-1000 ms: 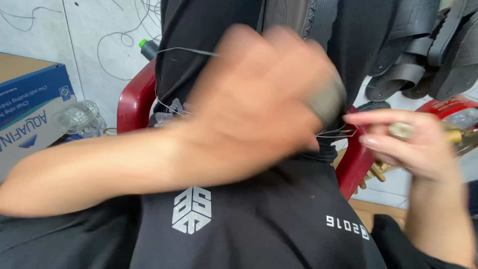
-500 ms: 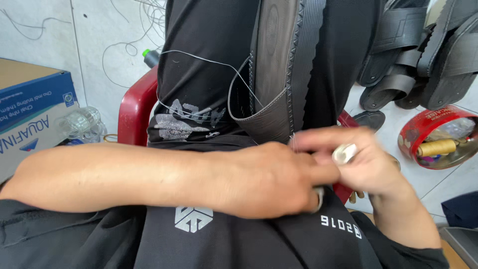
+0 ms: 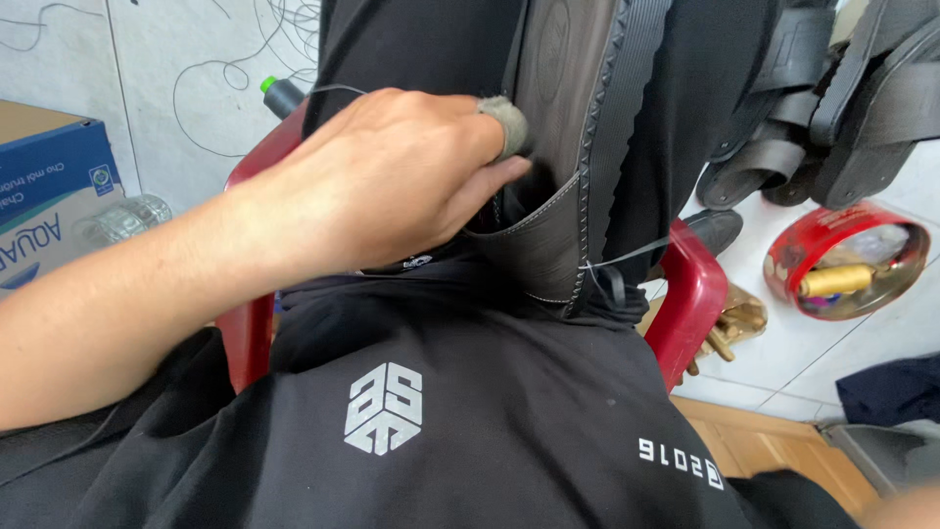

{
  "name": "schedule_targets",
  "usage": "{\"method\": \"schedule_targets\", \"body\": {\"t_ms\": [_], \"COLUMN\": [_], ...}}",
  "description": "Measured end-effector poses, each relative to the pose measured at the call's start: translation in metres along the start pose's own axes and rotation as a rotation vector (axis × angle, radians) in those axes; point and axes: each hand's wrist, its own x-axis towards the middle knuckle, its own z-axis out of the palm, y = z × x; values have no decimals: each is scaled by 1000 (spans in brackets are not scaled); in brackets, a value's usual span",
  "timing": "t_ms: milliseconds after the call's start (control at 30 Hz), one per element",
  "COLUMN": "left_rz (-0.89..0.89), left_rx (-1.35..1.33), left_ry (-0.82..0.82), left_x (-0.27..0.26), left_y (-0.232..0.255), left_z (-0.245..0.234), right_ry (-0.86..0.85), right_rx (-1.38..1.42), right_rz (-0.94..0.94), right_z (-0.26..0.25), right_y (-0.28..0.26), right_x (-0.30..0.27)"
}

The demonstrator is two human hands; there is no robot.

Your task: The person hand-sews the sole of a black sandal using a needle and thread. They repeatedly pass the needle through the sole and pull the thread tight to secure the stitching.

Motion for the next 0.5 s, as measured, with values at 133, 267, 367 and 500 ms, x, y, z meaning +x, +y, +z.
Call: {"method": "schedule_targets", "body": {"t_ms": [133, 267, 367, 500], "left_rz": [-79, -125, -301, -475], "left_rx": [254, 440, 184, -170], "left_ry": [-287, -320, -793, -981], "left_x": [-1, -16, -6, 15], "left_y": [7, 9, 9, 6], "left_z": [-15, -25, -34, -47], "right_ry": [151, -103, -231, -184], "right_rx": [-77, -52, -145, -95], "right_rz": [0, 175, 209, 113], "right_z": [-2, -7, -3, 1], "right_y": [0, -6, -9, -7], "right_x": [0, 23, 28, 34]}}
